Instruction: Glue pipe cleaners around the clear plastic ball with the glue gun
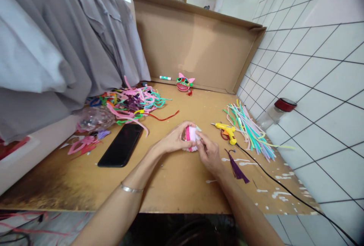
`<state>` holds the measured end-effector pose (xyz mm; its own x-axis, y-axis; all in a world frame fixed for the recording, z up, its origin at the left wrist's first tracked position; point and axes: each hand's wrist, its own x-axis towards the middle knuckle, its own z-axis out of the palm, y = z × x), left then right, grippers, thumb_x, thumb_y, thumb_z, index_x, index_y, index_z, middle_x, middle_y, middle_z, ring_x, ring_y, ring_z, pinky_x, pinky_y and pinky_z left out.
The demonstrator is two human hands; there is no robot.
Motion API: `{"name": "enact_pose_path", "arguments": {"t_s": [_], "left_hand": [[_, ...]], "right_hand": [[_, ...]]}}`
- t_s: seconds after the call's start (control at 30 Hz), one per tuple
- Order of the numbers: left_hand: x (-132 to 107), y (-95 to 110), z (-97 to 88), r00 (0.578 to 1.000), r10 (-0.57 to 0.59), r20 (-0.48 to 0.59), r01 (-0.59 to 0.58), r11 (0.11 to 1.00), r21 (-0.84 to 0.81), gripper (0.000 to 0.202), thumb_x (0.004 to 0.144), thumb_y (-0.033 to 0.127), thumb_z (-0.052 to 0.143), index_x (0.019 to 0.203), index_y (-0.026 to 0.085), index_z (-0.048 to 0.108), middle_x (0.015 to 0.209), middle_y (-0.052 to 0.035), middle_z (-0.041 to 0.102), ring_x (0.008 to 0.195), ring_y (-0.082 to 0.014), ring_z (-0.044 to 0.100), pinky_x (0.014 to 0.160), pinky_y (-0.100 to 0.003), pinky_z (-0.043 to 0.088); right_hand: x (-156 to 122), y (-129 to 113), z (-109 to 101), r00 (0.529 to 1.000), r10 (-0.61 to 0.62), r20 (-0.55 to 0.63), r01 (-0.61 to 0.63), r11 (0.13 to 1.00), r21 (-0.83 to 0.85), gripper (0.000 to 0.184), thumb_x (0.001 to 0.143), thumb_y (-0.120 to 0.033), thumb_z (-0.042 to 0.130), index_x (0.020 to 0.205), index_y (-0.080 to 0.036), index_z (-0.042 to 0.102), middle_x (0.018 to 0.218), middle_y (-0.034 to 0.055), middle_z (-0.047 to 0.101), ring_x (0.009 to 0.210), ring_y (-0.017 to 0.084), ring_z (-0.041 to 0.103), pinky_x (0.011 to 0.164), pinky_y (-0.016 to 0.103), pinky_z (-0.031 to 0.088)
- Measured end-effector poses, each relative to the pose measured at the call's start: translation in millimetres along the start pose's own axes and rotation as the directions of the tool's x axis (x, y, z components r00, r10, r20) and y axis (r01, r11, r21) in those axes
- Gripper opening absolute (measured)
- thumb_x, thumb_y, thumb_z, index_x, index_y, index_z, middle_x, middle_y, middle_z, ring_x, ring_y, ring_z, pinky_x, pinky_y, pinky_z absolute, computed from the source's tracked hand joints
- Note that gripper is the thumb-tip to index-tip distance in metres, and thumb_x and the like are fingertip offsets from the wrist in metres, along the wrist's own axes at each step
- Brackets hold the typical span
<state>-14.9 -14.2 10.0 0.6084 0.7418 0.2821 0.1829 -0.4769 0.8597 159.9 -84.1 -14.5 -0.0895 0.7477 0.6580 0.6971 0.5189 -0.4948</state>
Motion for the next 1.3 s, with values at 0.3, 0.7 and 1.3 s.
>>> {"name": "enact_pose_path", "arguments": {"t_s": [0.3, 0.7, 1.3], "left_hand": [[0.2, 0.5, -0.2, 1.000, 0.010, 0.006, -0.011, 0.999, 0.052, 0.064, 0.068, 0.036, 0.076, 0.123, 0.019, 0.048, 0.121, -0.0099, 0.059, 0.103, -0.0230, 0.058, 0.094, -0.038, 0.048], [0.7, 1.4, 0.6, 0.998, 0.069, 0.008, -0.069, 0.995, 0.065, 0.066, 0.059, 0.027, 0.080, 0.117, 0.021, 0.050, 0.127, -0.0085, 0.056, 0.113, -0.0257, 0.056, 0.101, -0.042, 0.045], [-4.0, 5.0, -0.3, 0.964, 0.221, 0.147, -0.253, 0.934, 0.253, 0.060, 0.065, 0.029, 0.077, 0.119, 0.023, 0.050, 0.134, -0.0126, 0.052, 0.130, -0.0309, 0.047, 0.112, -0.047, 0.036]], "right_hand": [[0.0, -0.1, 0.5, 1.000, 0.003, 0.003, -0.003, 1.000, 0.013, 0.033, 0.095, -0.026, 0.043, 0.119, -0.017, 0.062, 0.075, 0.0052, 0.070, 0.056, 0.015, 0.060, 0.056, 0.026, 0.047], [1.5, -2.6, -10.0, 1.000, -0.002, 0.013, 0.001, 0.998, 0.070, 0.036, 0.096, -0.037, 0.043, 0.123, -0.020, 0.060, 0.083, 0.0061, 0.066, 0.075, 0.019, 0.062, 0.073, 0.033, 0.050], [8.4, 32.2, 15.6, 0.906, 0.407, 0.116, -0.415, 0.804, 0.425, 0.064, 0.090, -0.072, 0.037, 0.118, -0.021, 0.064, 0.122, 0.0113, 0.065, 0.119, 0.023, 0.057, 0.107, 0.041, 0.042]]}}
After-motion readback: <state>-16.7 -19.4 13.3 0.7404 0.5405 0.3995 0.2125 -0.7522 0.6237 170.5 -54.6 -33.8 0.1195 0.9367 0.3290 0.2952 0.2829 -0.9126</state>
